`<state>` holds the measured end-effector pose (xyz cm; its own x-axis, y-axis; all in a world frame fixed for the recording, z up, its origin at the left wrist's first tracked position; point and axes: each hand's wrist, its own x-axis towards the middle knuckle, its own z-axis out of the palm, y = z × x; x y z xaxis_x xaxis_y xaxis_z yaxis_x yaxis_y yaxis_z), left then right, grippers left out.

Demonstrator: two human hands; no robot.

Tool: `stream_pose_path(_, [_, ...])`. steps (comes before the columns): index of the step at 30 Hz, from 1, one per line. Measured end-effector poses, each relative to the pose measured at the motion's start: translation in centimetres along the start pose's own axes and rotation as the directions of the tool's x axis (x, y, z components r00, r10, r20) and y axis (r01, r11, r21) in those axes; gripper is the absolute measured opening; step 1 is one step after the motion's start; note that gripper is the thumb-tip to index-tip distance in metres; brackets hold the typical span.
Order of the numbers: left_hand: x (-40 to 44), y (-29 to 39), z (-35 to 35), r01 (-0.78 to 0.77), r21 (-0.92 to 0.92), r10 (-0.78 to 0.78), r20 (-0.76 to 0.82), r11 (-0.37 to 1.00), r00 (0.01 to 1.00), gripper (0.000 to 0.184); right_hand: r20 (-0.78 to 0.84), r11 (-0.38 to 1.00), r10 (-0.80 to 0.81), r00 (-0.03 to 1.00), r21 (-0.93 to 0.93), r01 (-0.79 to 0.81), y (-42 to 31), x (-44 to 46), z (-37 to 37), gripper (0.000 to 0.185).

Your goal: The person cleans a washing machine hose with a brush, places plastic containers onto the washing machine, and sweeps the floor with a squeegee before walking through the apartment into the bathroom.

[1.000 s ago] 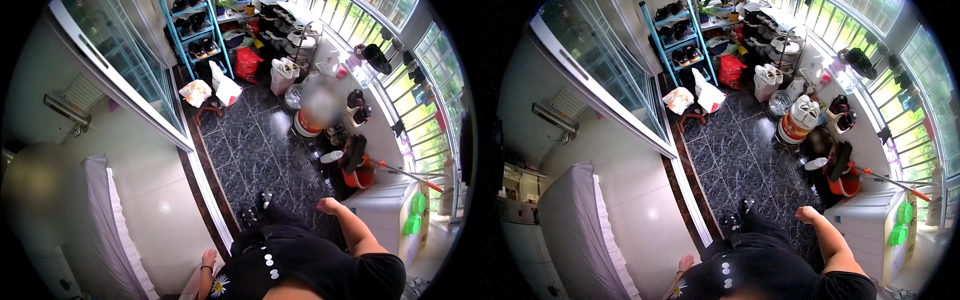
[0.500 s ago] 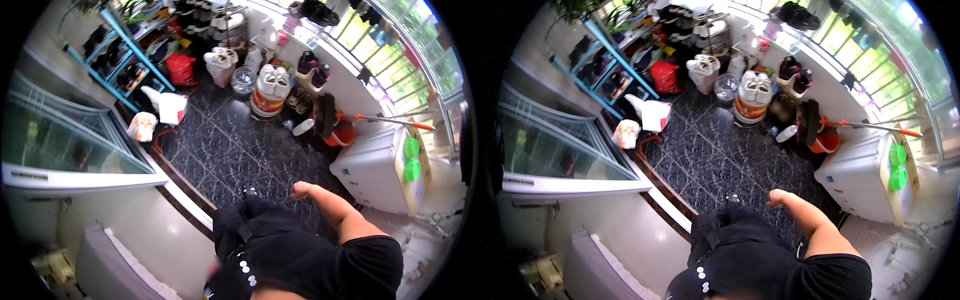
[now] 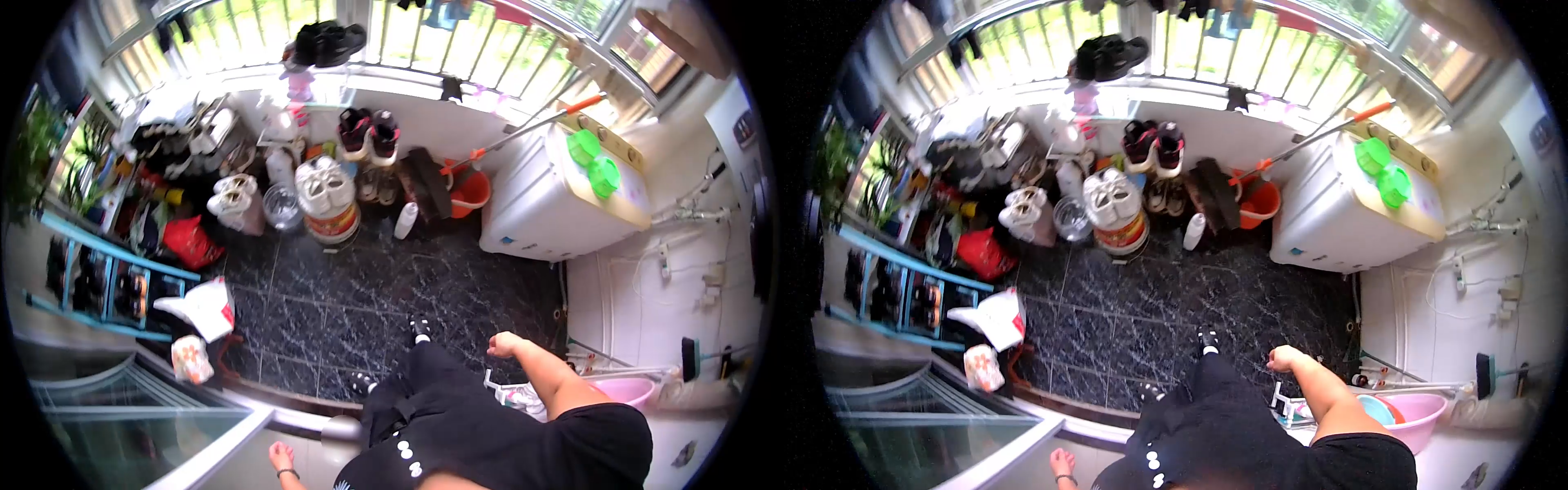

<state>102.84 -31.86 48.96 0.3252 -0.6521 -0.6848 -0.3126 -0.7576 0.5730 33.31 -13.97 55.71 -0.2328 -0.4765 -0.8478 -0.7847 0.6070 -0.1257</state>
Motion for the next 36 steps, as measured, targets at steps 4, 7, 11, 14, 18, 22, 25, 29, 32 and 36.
stream_pose_path(4, [1.7,2.8,4.6,-0.01,-0.01,0.011,0.112,1.0,0.994,0.014,0.018,0.983,0.016,1.0,0.181,-0.019,3.1,2.2,-2.1,0.03])
stream_pose_path(7, [-0.1,4.7,10.3,0.027,0.031,-0.032,0.169,0.999,0.985,0.014,-0.087,0.982,-0.063,0.994,0.171,0.077,7.6,7.1,-4.1,0.028])
stream_pose_path(11, [-5.5,8.6,19.9,0.067,0.146,-0.096,0.203,0.987,0.975,0.017,-0.159,0.985,-0.02,0.987,0.168,0.047,13.4,11.2,-12.8,0.026])
stream_pose_path(14, [-9.4,10.9,26.4,-0.047,0.313,-0.083,0.389,0.948,0.917,0.026,-0.288,0.967,0.081,0.954,0.254,-0.006,18.4,14.8,-21.5,0.024])
stream_pose_path(18, [-15.0,19.5,33.4,-0.286,0.477,0.007,0.505,0.831,0.863,0.029,-0.604,0.99,0.024,0.797,0.123,0.063,22.8,18.9,-31.3,0.021])
stream_pose_path(22, [-11.5,19.6,33.5,-0.364,0.479,0.037,0.565,0.799,0.824,0.042,-0.678,0.862,0.196,0.709,0.463,0.205,21.4,17.9,-32.3,0.02])
stream_pose_path(25, [-9.0,20.0,32.5,-0.369,0.6,-0.025,0.545,0.71,0.838,0.043,-0.51,0.882,0.041,0.859,0.422,0.208,21.2,17.7,-25.2,0.022])
stream_pose_path(29, [-8.2,22.9,33.2,-0.312,0.67,-0.101,0.502,0.673,0.859,0.04,-0.168,0.923,0.087,0.982,0.384,-0.016,20.6,11.8,-14.4,0.023])
stream_pose_path(32, [-3.6,20.8,32.8,-0.385,0.418,0.078,0.589,0.822,0.805,0.028,-0.062,0.804,0.23,0.971,0.574,-0.153,20.7,6.1,-5.0,0.025])
stream_pose_path(36, [-0.2,21.8,32.6,-0.517,0.372,0.132,0.701,0.771,0.701,0.022,0.091,0.729,0.361,0.928,0.593,-0.342,20.1,-4.8,4.5,0.029])
